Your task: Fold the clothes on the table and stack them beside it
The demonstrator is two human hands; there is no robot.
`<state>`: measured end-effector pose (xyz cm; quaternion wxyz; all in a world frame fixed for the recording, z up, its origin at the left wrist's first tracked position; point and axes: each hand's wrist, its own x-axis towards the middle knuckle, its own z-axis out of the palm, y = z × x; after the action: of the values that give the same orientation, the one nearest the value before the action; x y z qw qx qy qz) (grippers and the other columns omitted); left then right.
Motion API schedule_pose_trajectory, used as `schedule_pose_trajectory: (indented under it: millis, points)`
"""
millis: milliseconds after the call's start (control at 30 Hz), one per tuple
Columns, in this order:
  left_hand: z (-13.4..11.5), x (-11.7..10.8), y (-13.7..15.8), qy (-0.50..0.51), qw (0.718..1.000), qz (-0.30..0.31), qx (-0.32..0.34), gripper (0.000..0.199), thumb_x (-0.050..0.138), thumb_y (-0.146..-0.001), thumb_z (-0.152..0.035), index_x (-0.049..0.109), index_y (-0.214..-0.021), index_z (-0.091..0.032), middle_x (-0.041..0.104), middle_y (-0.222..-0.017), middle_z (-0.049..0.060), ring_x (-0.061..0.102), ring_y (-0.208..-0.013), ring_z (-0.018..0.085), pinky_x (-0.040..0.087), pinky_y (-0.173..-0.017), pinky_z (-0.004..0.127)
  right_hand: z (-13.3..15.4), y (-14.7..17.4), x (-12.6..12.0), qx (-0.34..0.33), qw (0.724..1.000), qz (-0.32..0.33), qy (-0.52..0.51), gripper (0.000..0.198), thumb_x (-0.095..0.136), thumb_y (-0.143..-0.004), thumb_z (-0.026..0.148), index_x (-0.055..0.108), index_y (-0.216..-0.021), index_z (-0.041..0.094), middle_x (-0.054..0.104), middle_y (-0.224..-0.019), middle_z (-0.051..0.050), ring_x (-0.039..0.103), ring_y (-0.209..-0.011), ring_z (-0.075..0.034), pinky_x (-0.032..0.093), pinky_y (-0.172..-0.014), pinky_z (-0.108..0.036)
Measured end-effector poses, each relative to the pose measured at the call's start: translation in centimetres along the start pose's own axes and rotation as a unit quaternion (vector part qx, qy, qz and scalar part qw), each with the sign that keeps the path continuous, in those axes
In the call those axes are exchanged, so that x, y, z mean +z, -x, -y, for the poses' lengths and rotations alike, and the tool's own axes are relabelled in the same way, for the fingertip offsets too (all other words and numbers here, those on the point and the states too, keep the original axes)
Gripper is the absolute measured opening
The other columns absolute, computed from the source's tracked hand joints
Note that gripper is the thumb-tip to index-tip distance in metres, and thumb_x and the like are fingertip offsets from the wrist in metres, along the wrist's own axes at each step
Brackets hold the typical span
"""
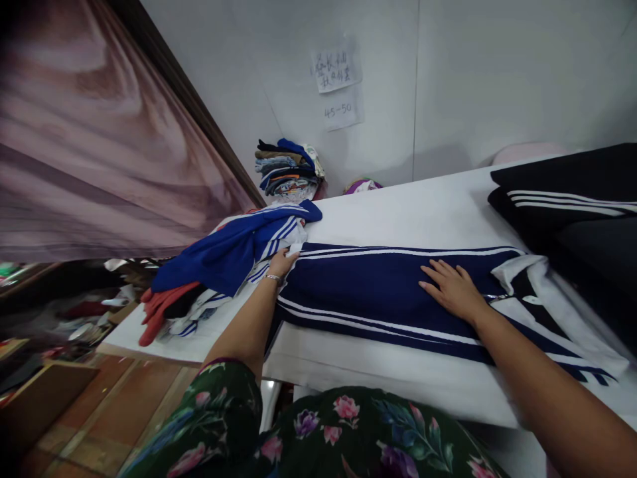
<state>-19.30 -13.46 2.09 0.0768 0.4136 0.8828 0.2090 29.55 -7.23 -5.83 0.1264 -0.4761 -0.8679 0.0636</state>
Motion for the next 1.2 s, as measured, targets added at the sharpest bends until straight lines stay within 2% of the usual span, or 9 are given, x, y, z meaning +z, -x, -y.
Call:
schedule_pose_trajectory:
  millis: [200, 400, 567, 667, 800, 933, 1033, 1133, 1200]
  points:
    - [-0.1, -2.4, 2.6, -0.024, 0.998, -0.033, 0.038, 0.041, 0.053, -0.085, -0.049, 0.069, -0.105, -0.016, 0.070, -0.103, 0.010, 0.063, -0.095, 0.023, 0.044, -0.082, 0.030, -0.3, -0.1, 0.4, 0.001, 1.000, -0.001, -0.004, 0.060, 0.029, -0.089, 0.061, 0.052, -0.134, 0.028, 0.043, -0.148, -0.006, 0.031, -0.139, -0.030, 0.027, -0.111, -0.055]
    - [-1.2, -1.2, 3.9, -0.147, 0.987, 0.008, 0.058, 0.046, 0.066, -0.075, -0.053, 0.067, -0.101, -0.015, 0.064, -0.115, 0.015, 0.058, -0.107, 0.028, 0.042, -0.085, 0.032, -0.4, -0.1, 0.4, -0.001, 1.000, -0.005, -0.012, 0.060, 0.030, -0.089, 0.061, 0.053, -0.133, 0.028, 0.044, -0.147, -0.005, 0.031, -0.139, -0.030, 0.027, -0.111, -0.054]
    - [-1.4, -0.7, 3.4, -0.091, 0.994, 0.046, 0.024, 0.036, 0.070, -0.074, -0.044, 0.066, -0.095, -0.015, 0.068, -0.105, 0.012, 0.062, -0.097, 0.024, 0.043, -0.078, 0.030, -0.3, 0.0, 0.2, 0.006, 1.000, 0.002, -0.018, 0.060, 0.031, -0.089, 0.060, 0.053, -0.133, 0.027, 0.044, -0.147, -0.006, 0.032, -0.139, -0.029, 0.027, -0.111, -0.054]
    - [-0.8, -1.8, 3.6, -0.065, 0.996, 0.049, 0.026, 0.033, 0.060, -0.082, -0.047, 0.067, -0.090, -0.016, 0.071, -0.090, 0.006, 0.063, -0.084, 0.019, 0.043, -0.072, 0.026, -0.6, -0.1, 0.2, 0.005, 1.000, 0.001, -0.025, 0.059, 0.033, -0.088, 0.059, 0.054, -0.132, 0.026, 0.046, -0.146, -0.007, 0.033, -0.138, -0.030, 0.026, -0.111, -0.055]
    - [0.8, -4.1, 5.5, -0.045, 0.998, 0.014, 0.031, 0.032, 0.051, -0.087, -0.043, 0.068, -0.094, -0.016, 0.071, -0.094, 0.004, 0.062, -0.087, 0.018, 0.042, -0.075, 0.025, -0.9, 0.1, 0.0, -0.012, 0.998, -0.031, -0.058, 0.057, 0.036, -0.088, 0.059, 0.059, -0.126, 0.024, 0.052, -0.140, -0.010, 0.039, -0.135, -0.033, 0.030, -0.107, -0.060]
    - [2.8, -5.5, 8.6, -0.049, 0.998, -0.001, 0.029, 0.031, 0.055, -0.084, -0.046, 0.069, -0.091, -0.019, 0.071, -0.092, 0.004, 0.062, -0.084, 0.018, 0.041, -0.073, 0.026, 0.8, 2.1, -1.1, -0.084, 0.980, -0.122, -0.134, 0.047, 0.043, -0.089, 0.053, 0.063, -0.119, 0.023, 0.062, -0.128, -0.010, 0.051, -0.125, -0.031, 0.039, -0.105, -0.055]
    - [3.9, -5.3, 10.4, -0.060, 0.998, 0.013, 0.014, 0.040, 0.057, -0.081, -0.053, 0.067, -0.099, -0.019, 0.071, -0.097, 0.006, 0.062, -0.088, 0.021, 0.042, -0.073, 0.027, 3.4, 4.7, -1.9, -0.169, 0.959, -0.135, -0.182, 0.036, 0.048, -0.092, 0.042, 0.064, -0.118, 0.024, 0.066, -0.121, -0.007, 0.057, -0.118, -0.026, 0.045, -0.102, -0.046]
    - [4.4, -4.7, 11.0, -0.075, 0.996, 0.038, -0.008, 0.056, 0.057, -0.079, -0.057, 0.061, -0.117, -0.016, 0.068, -0.112, 0.011, 0.062, -0.098, 0.023, 0.042, -0.077, 0.028, 5.5, 6.9, -2.2, -0.231, 0.946, -0.138, -0.180, 0.029, 0.051, -0.091, 0.033, 0.066, -0.114, 0.023, 0.062, -0.128, -0.008, 0.053, -0.123, -0.027, 0.045, -0.103, -0.047]
    - [4.4, -4.3, 10.8, -0.097, 0.994, 0.047, -0.015, 0.062, 0.057, -0.078, -0.060, 0.060, -0.119, -0.014, 0.066, -0.115, 0.013, 0.061, -0.103, 0.025, 0.042, -0.079, 0.029, 6.0, 7.8, -2.3, -0.248, 0.941, -0.155, -0.170, 0.026, 0.053, -0.090, 0.029, 0.067, -0.111, 0.022, 0.059, -0.131, -0.010, 0.049, -0.127, -0.029, 0.043, -0.104, -0.049]
